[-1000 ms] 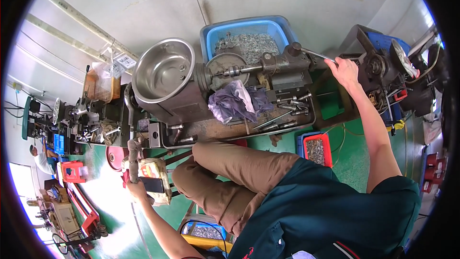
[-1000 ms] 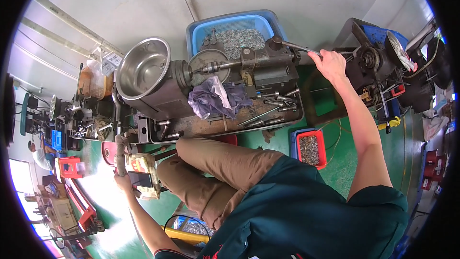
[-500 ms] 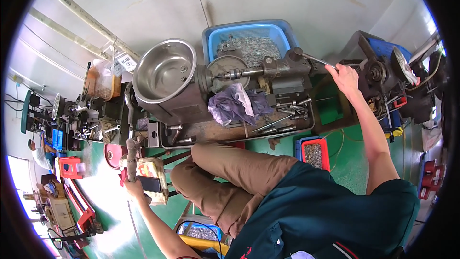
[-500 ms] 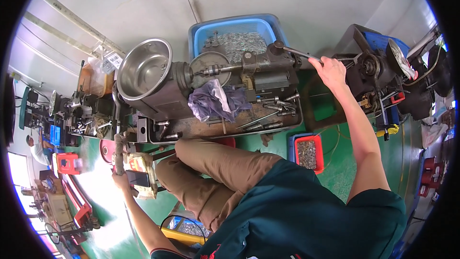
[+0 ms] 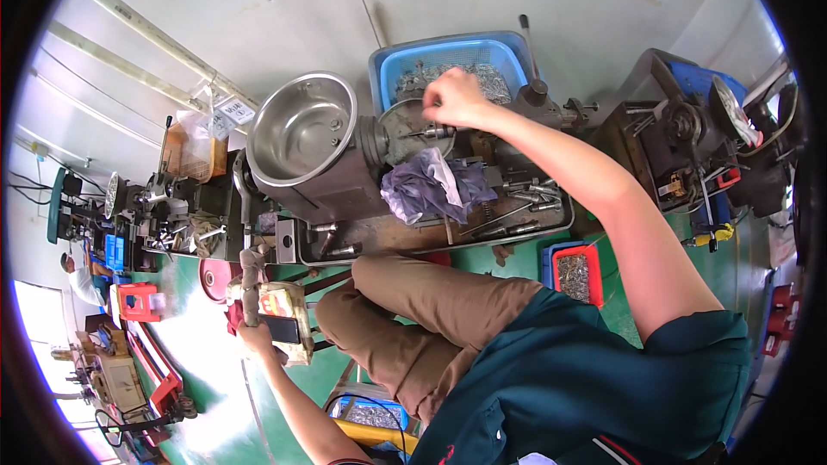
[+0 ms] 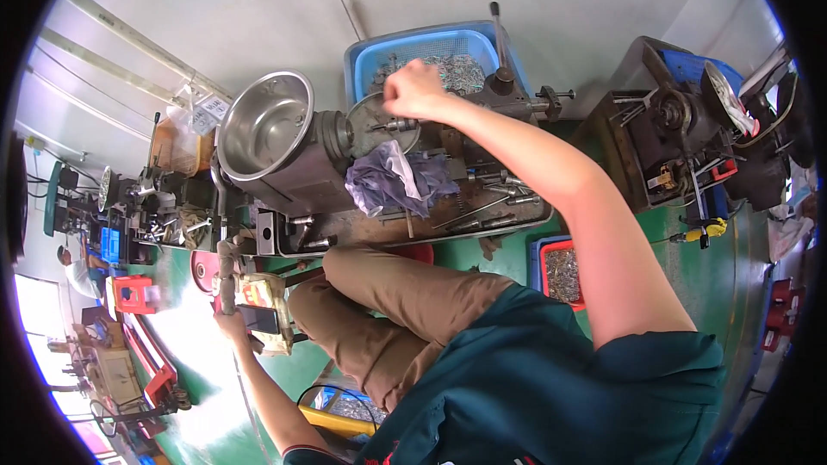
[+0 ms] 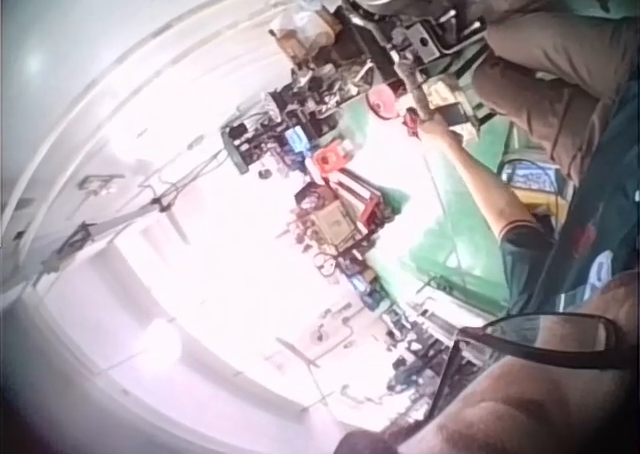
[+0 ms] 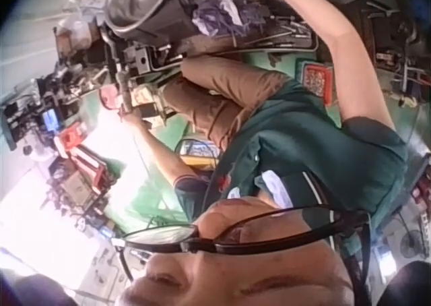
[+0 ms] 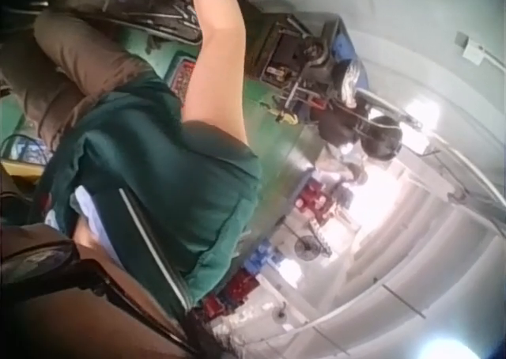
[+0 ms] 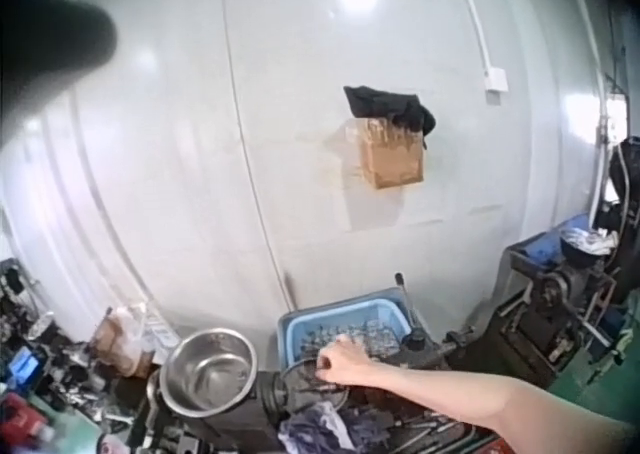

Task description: The person machines small metal parts using a lathe, then cleans them with a cloth.

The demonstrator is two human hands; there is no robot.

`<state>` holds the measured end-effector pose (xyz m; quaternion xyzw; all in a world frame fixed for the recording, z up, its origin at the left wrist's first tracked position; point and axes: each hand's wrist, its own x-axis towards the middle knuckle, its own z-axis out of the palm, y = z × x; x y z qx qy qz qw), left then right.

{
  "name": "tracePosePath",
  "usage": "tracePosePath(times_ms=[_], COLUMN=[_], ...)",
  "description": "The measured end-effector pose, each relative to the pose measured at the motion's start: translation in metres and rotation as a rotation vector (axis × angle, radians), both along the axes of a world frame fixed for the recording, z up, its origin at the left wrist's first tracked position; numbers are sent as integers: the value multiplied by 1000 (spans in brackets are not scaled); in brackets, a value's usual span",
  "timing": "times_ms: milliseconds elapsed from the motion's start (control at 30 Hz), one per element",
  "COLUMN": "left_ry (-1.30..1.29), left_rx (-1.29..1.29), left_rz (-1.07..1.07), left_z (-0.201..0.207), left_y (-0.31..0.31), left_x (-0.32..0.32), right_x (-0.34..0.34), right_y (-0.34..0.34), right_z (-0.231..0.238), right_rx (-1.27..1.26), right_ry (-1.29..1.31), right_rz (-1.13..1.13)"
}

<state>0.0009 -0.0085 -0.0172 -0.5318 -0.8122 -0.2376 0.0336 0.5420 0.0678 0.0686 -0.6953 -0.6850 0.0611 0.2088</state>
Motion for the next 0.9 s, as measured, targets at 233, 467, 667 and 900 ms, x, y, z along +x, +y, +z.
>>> tracePosePath(times_ms=[233, 467, 667, 900], left_ry=[113, 80, 1, 13], left_rx=[-53, -132, -97, -173], left_rz=[3, 84, 62, 89], left_z=[10, 27, 19, 29], left_y=[-23, -47, -49, -48], left_x=[38, 99, 97, 104], right_x=[-33, -37, -36, -19], right_y=[30, 31, 33, 6], right_z=[-23, -24, -10, 3], right_rx=[-301, -314, -358, 571], right_ry=[414, 514, 294, -351], right_rz=[152, 208, 241, 29])
